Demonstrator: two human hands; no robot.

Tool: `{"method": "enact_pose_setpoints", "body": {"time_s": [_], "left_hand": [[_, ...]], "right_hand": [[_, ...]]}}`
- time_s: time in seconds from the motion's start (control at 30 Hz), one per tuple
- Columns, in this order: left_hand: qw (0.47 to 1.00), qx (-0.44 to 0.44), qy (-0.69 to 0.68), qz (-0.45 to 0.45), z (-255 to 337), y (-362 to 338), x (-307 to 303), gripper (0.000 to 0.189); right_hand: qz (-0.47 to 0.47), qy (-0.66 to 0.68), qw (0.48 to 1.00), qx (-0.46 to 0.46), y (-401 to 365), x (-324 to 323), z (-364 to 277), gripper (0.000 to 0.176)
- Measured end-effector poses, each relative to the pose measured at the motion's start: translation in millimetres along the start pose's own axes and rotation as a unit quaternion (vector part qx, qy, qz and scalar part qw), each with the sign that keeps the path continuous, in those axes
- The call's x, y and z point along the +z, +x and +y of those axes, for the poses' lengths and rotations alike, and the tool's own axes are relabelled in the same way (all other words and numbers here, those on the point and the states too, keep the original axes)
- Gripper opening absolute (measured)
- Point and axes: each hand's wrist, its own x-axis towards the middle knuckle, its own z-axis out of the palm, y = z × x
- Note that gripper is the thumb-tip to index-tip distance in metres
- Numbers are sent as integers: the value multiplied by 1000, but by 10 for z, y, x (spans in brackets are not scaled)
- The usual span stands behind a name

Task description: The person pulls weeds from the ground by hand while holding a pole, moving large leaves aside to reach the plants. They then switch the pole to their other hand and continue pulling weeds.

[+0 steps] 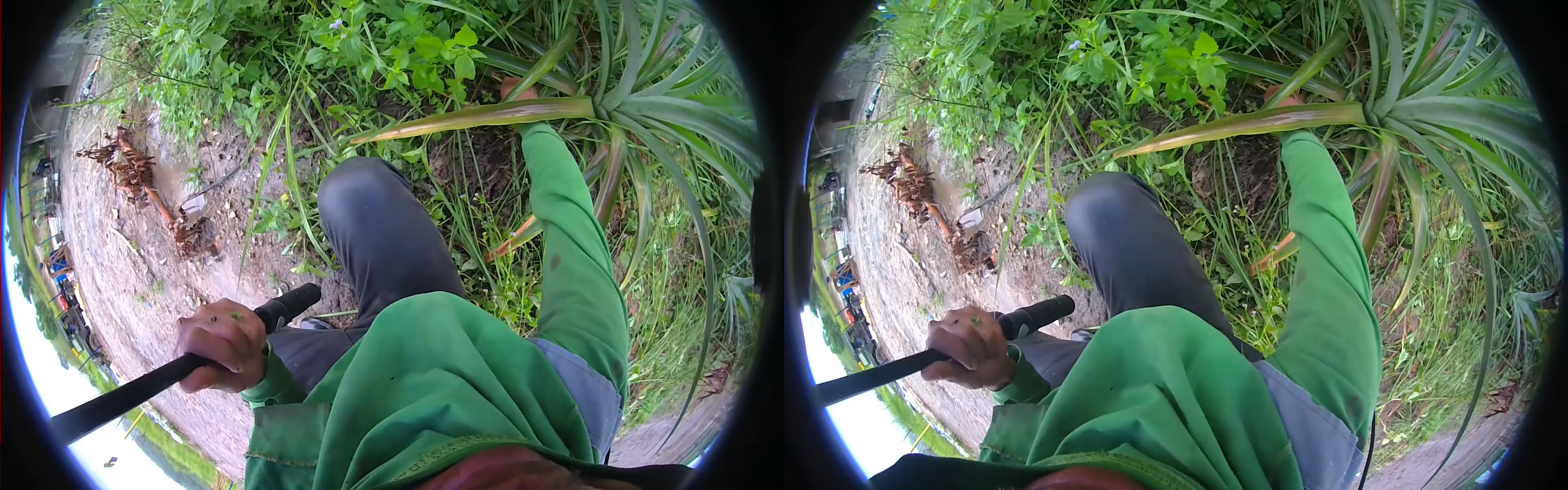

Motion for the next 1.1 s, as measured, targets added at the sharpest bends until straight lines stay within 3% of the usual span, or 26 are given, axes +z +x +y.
{"method": "enact_pose_setpoints", "body": {"time_s": [0.03, 0.07, 0.2, 0.27, 0.37, 0.4, 0.43, 0.5, 0.53, 0.57, 0.7, 0.77, 0.83, 0.9, 0.97, 1.03, 1.1], "left_hand": [[1000, 1, -1, -3, 4, -1, 1, 54], [1000, 1, 0, -3, 7, -4, 9, 54], [1000, 9, 26, 7, 12, -6, 34, 54], [1000, 8, 25, 5, 6, -1, 35, 54], [1000, 3, 26, 6, 0, 1, 54, 54], [1000, -2, 15, 1, -4, 25, 56, 54], [1000, -8, 9, 0, 10, 32, 52, 54], [999, -2, 27, 20, 7, 27, 66, 55], [999, 2, 36, 35, -8, 27, 87, 55], [999, 3, 34, 32, -26, 35, 102, 55], [999, 3, 39, 34, -33, 52, 173, 55], [998, 6, 48, 39, -34, 33, 209, 54], [998, 7, 58, 34, -26, 37, 221, 54], [997, 8, 62, 36, -19, 30, 249, 54], [997, 10, 65, 38, -11, 18, 283, 55], [998, 2, 61, 35, -5, 11, 309, 54], [997, 8, 70, 40, -3, -4, 406, 54]], "right_hand": [[87, 161, 983, 4, -65, -6, -4, 24], [171, 316, 933, 8, -123, -8, -13, 24], [208, 313, 926, 34, -105, 11, -157, 21], [36, 17, 999, -20, 100, 274, -93, 19], [56, 86, 994, 26, -284, 48, -497, 25], [238, 108, 965, -15, -485, 89, -504, 27], [240, 110, 964, -19, -576, -36, -532, 27], [129, 276, 952, 3, -699, -480, -437, 25], [11, 300, 953, 45, -657, -759, -450, 26], [12, 300, 953, 49, -657, -702, -429, 26], [83, 275, 955, 71, -759, -793, -658, 20], [297, 163, 941, 15, -941, -792, -832, 18], [257, 223, 940, 27, -1158, -965, -959, 20], [-28, 242, 961, 127, -1485, -1457, -1101, 17], [-19, 256, 961, 105, -1812, -1538, -1232, 13], [-76, 237, 967, 49, -2155, -1523, -1325, 12], [-150, 180, 970, -66, -2658, -1340, -1333, 13]]}}
